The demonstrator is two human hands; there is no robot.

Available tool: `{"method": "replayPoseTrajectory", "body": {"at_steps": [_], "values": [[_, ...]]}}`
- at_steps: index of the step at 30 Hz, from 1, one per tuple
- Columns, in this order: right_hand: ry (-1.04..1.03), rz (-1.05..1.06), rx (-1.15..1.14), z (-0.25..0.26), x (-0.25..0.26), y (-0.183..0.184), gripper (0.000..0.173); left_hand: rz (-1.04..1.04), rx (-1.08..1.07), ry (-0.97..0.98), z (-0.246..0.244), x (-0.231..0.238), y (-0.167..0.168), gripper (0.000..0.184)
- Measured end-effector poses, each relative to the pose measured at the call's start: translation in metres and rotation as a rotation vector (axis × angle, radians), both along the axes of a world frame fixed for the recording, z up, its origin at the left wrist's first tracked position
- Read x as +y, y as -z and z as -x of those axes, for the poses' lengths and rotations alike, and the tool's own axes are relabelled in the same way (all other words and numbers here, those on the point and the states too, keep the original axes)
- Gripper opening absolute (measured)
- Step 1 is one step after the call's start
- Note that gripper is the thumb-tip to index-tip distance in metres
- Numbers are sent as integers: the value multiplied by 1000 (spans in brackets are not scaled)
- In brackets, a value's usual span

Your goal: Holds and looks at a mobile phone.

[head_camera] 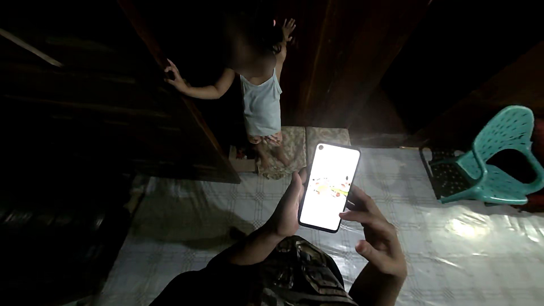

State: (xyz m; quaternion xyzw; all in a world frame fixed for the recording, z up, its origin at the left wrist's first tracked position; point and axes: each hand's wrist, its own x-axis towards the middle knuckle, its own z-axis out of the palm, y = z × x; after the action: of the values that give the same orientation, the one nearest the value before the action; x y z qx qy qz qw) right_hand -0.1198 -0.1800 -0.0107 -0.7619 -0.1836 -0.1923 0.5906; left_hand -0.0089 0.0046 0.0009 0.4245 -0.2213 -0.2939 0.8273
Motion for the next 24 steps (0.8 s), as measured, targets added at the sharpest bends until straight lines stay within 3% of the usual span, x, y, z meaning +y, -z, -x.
{"method": "replayPoseTrajectory", "body": {"at_steps": [24], "values": [[19, 47, 13, 2, 6, 0, 46, 4, 4, -10, 3, 7, 1, 91]]}}
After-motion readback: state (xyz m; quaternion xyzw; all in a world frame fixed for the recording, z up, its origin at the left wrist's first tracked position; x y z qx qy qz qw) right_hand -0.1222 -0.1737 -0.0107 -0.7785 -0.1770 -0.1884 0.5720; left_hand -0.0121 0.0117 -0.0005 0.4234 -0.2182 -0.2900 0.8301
